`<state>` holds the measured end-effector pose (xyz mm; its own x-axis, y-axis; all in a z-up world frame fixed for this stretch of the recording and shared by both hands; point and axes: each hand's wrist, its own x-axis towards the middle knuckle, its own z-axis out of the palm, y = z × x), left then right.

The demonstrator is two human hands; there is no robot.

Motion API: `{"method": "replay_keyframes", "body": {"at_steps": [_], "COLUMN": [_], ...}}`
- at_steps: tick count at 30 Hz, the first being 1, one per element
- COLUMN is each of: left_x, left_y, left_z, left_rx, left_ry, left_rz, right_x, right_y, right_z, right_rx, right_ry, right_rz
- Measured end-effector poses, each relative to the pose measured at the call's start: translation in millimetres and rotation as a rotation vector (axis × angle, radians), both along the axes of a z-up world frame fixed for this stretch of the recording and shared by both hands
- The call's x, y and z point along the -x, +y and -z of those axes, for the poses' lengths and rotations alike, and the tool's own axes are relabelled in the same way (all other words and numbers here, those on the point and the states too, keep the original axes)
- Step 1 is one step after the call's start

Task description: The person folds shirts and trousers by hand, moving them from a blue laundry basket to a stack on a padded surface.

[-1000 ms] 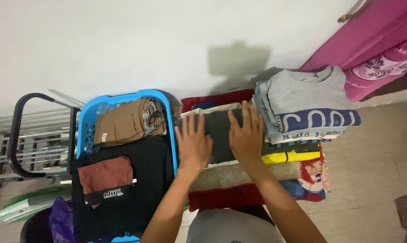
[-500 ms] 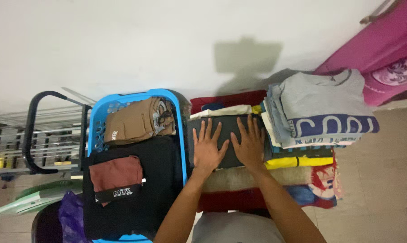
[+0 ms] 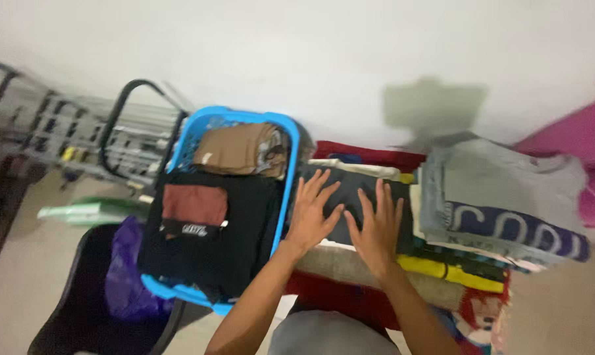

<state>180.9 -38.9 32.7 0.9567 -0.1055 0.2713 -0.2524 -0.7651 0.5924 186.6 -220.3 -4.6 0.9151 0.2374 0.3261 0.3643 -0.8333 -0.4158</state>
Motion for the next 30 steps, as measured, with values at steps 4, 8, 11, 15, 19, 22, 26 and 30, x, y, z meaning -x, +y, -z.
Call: {"method": "replay_keyframes", "body": {"at_steps": [4, 8, 11, 15, 19, 22, 26, 30], "left_x": [27, 38, 38, 25, 12, 18, 26, 22], "left_y": [8, 43, 90, 182, 262, 294, 302, 304], "left_z": [-29, -51, -59, -59, -24, 10, 17, 18], "left_rx": [0.062, 0.092, 0.092, -0.050, -0.086, -0.180, -0.069, -0.036], "left_ry": [-0.061, -0.087, -0.097, -0.124, -0.045, -0.033, -0.066, -0.054], "left_rz": [-0.063, -0.129, -0.214, -0.335, -0.462, -0.349, -0.327, -0.318], "right_x": [10, 7, -5, -47, -99, -136, -142, -143], "right_y": [15, 55, 98, 182, 275, 313, 323, 326], "right_z": [-19, -40, -45, -42, -29, -5, 21, 36], "right_rx": [-0.263, -0.345, -0.424, -0.295, 0.087, 0.183, 0.580, 0.383], "right_ry": [-0.060, -0.078, -0.083, -0.064, 0.096, 0.044, 0.124, 0.008], "right_rz": [-0.092, -0.168, -0.302, -0.463, -0.626, -0.658, -0.531, -0.519]}}
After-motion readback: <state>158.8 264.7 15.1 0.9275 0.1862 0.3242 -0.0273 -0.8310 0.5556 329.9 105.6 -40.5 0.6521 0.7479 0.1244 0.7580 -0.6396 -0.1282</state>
